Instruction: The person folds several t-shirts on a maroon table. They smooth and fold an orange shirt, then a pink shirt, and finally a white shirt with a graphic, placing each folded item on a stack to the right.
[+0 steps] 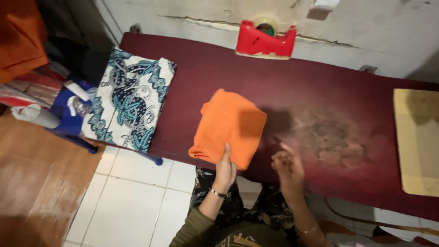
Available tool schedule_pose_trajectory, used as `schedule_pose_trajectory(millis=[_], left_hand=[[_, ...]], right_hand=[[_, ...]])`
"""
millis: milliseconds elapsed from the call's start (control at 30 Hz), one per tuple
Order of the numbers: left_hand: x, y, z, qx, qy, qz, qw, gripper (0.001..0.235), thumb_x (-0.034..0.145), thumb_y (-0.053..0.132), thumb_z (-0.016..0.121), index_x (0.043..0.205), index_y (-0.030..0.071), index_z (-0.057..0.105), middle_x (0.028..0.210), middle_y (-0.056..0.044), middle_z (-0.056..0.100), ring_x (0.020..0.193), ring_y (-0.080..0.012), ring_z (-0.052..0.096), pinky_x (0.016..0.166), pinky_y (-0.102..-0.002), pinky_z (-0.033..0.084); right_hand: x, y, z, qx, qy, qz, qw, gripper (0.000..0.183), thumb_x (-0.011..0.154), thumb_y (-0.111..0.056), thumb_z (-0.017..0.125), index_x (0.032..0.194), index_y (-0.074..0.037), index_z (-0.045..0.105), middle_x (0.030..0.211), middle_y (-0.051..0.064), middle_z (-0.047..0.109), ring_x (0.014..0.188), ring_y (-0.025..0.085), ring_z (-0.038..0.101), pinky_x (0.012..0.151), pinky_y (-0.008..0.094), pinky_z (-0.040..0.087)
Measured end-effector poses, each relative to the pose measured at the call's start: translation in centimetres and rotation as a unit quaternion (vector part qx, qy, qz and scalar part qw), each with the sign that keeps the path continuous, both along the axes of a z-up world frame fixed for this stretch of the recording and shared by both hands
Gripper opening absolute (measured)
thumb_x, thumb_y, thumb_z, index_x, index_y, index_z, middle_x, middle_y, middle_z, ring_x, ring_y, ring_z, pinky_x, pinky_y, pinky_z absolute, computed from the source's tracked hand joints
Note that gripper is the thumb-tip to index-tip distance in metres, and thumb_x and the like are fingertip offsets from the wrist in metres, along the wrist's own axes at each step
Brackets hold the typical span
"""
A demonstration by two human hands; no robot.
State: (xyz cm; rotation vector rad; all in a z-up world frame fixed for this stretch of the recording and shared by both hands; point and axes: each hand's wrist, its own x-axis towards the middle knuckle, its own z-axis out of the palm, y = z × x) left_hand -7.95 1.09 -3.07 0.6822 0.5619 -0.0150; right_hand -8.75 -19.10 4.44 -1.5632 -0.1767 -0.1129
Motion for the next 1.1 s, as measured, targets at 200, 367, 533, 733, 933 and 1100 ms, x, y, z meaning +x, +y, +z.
schedule_pose_trajectory(millis=[200,367,533,733,933,1100], left_hand=[[1.1,1.4,1.3,-0.171,-0.086,0.092,0.977,0.052,0.103,0.036,0.054,0.141,0.000,0.052,0.142,-0.011,0.061,0.128,-0.0246,0.060,0.108,-0.042,0.049],[-0.2,1.8,1.1,-0.211,-0.136,0.082,0.964,0.053,0.104,0.034,0.052,0.144,0.000,0.049,0.146,-0.013,0.057,0.133,-0.0269,0.056,0.114,-0.044,0.044],[-1.4,2.6,1.5,-0.196,-0.145,0.084,0.966,0.052,0.103,0.032,0.053,0.143,0.000,0.049,0.147,-0.013,0.058,0.134,-0.0266,0.057,0.114,-0.045,0.045],[-1.3,3.3,-0.2,-0.176,-0.080,0.155,0.969,0.047,0.102,0.029,0.058,0.140,0.002,0.054,0.143,-0.010,0.062,0.128,-0.0236,0.061,0.109,-0.041,0.050],[-1.2,4.0,-0.2,-0.210,-0.073,0.127,0.967,0.049,0.099,0.037,0.061,0.136,0.006,0.058,0.137,-0.008,0.067,0.122,-0.0221,0.065,0.103,-0.038,0.053],[-0.3,4.2,-5.2,-0.232,-0.075,0.115,0.963,0.049,0.106,0.042,0.065,0.138,0.007,0.058,0.134,-0.009,0.064,0.118,-0.0235,0.061,0.100,-0.039,0.049]], right_hand=[[-0.5,5.0,-2.3,-0.240,-0.122,0.005,0.963,0.057,0.085,-0.001,0.069,0.141,-0.004,0.055,0.136,0.017,0.057,0.127,0.031,0.058,0.104,0.040,0.050],[-0.6,6.2,-0.8,-0.274,-0.159,0.034,0.948,0.076,0.083,-0.007,0.072,0.150,-0.001,0.039,0.154,0.026,0.035,0.143,0.042,0.037,0.116,0.049,0.034],[2.2,6.1,-0.8,-0.254,-0.208,0.087,0.941,0.080,0.092,-0.017,0.068,0.157,0.004,0.027,0.166,0.032,0.016,0.153,0.048,0.020,0.121,0.054,0.022],[13.5,6.4,-1.0,-0.243,-0.256,-0.016,0.936,0.043,0.114,-0.027,0.049,0.150,-0.004,0.049,0.155,0.019,0.052,0.145,0.037,0.048,0.124,0.047,0.036],[21.5,9.4,-2.0,-0.314,-0.176,0.138,0.923,0.030,0.105,-0.030,0.062,0.116,-0.006,0.075,0.112,0.011,0.077,0.105,0.027,0.068,0.099,0.043,0.046],[21.7,9.7,-3.2,-0.357,-0.081,0.207,0.907,0.048,0.105,-0.041,0.070,0.085,0.004,0.067,0.077,0.028,0.050,0.074,0.043,0.054,0.061,0.046,0.047]])
